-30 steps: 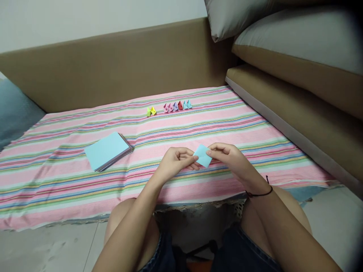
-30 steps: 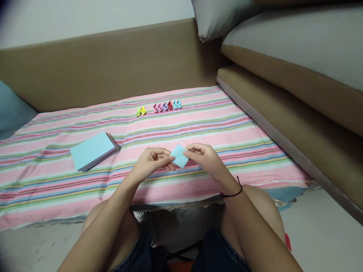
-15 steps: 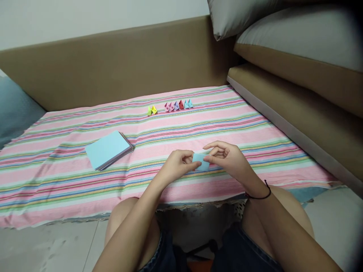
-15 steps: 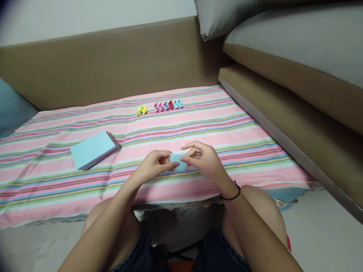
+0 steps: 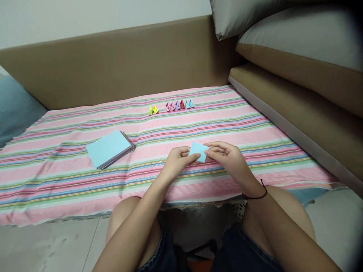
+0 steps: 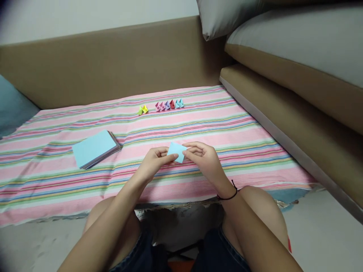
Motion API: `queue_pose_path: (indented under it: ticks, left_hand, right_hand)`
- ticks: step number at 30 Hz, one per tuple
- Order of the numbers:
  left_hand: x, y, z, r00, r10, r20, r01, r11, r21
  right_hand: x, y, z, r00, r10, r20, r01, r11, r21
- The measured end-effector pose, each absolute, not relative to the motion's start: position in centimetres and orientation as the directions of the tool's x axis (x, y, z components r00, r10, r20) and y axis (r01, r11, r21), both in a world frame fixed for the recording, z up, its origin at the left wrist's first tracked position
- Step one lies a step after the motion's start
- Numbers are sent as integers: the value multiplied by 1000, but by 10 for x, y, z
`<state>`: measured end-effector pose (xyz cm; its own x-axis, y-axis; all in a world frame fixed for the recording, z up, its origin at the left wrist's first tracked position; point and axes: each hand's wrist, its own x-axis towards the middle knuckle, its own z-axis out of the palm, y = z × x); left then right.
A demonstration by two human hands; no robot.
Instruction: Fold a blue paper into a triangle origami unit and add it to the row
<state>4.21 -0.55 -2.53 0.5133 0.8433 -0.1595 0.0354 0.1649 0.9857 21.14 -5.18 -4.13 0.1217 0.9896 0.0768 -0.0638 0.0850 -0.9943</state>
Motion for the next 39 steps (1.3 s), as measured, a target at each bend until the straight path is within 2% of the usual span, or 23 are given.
queue_pose_path:
  ticks: [3, 7, 12, 19, 24, 28, 34, 39]
  left_hand:
    - [44, -7, -24, 466, 878, -110, -59, 155, 986]
    - [43, -7, -20, 418, 907, 51, -97, -12, 995]
    - [37, -4, -16, 454, 891, 5, 31, -21, 999]
    - [31, 2, -13, 471, 881, 37, -46, -17, 999]
    - [31, 0, -9, 483, 873, 65, -86, -26, 996]
    - [29, -2, -9, 524, 843, 119, -99, -78, 992]
    - [30, -5, -11, 536, 830, 153, -47, -151, 987]
    - [34, -8, -8, 527, 834, 164, -74, -148, 986]
  right_hand:
    - [211, -52, -41, 152, 982, 111, -69, 122, -990]
    - [209, -53, -39, 207, 971, 121, 3, 123, -992]
    - [213, -55, -36, 124, 989, 74, -10, 76, -997]
    - [224, -56, -34, -76, 995, 68, -94, 60, -994]
    - [222, -57, -30, -46, 981, 190, -121, 183, -976]
    - [220, -58, -28, -26, 965, 262, -81, 259, -963]
    - [220, -60, -28, 41, 951, 308, 36, 307, -951]
    - [219, -62, -28, 75, 945, 318, 13, 318, -948]
